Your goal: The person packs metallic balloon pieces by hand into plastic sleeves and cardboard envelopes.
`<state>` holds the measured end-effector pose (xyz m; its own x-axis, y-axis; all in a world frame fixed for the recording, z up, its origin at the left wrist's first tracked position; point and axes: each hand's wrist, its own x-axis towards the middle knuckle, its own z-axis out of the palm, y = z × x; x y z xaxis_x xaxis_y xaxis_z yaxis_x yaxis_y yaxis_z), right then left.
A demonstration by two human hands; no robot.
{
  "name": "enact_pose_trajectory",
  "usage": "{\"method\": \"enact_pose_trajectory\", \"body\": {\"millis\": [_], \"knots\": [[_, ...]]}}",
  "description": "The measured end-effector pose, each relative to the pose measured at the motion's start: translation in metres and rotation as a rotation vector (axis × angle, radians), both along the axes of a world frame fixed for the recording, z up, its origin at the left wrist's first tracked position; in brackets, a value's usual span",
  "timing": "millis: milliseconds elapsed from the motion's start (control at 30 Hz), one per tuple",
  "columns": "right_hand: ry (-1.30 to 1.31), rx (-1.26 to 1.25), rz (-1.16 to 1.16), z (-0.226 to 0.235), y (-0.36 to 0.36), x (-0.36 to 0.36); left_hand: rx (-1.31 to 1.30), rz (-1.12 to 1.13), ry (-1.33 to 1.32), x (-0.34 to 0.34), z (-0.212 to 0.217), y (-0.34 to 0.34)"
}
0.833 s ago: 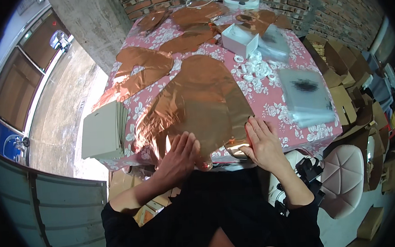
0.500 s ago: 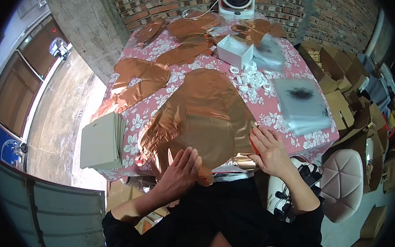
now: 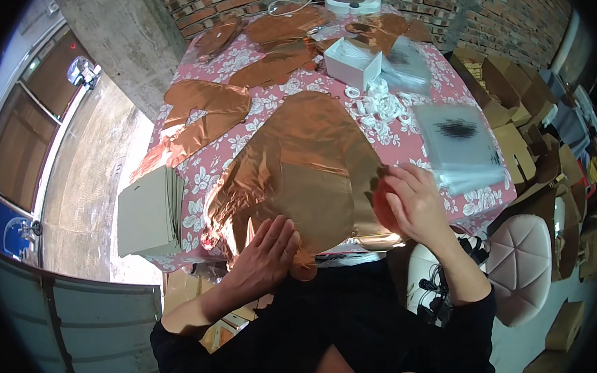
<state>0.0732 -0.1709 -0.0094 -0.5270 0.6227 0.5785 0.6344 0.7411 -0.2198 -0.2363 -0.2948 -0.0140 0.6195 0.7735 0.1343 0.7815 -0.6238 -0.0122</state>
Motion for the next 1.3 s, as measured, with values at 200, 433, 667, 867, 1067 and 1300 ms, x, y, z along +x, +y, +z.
{"method": "enact_pose_trajectory", "body": {"millis": [200,433,667,867,1067,1300], "knots": [[-0.247,-0.086,0.044,-0.018,0.023,-0.026,-0.011,-0.024,0.030,-0.004,-0.002,0.005],[-0.304,-0.063,0.072,-0.024,0.029,-0.028,-0.047,-0.011,0.010,-0.008,-0.001,0.005],[-0.331,-0.082,0.057,-0.023,0.032,-0.028,-0.045,0.006,0.024,-0.010,-0.001,0.000],[-0.330,-0.086,0.046,-0.025,0.033,-0.027,-0.026,0.008,0.025,-0.016,-0.005,0.002],[-0.314,-0.066,0.062,-0.027,0.033,-0.025,-0.024,0.002,-0.004,-0.026,-0.004,0.003],[-0.320,-0.068,0.061,-0.025,0.031,-0.025,0.002,0.005,-0.021,-0.032,-0.001,-0.001]]}}
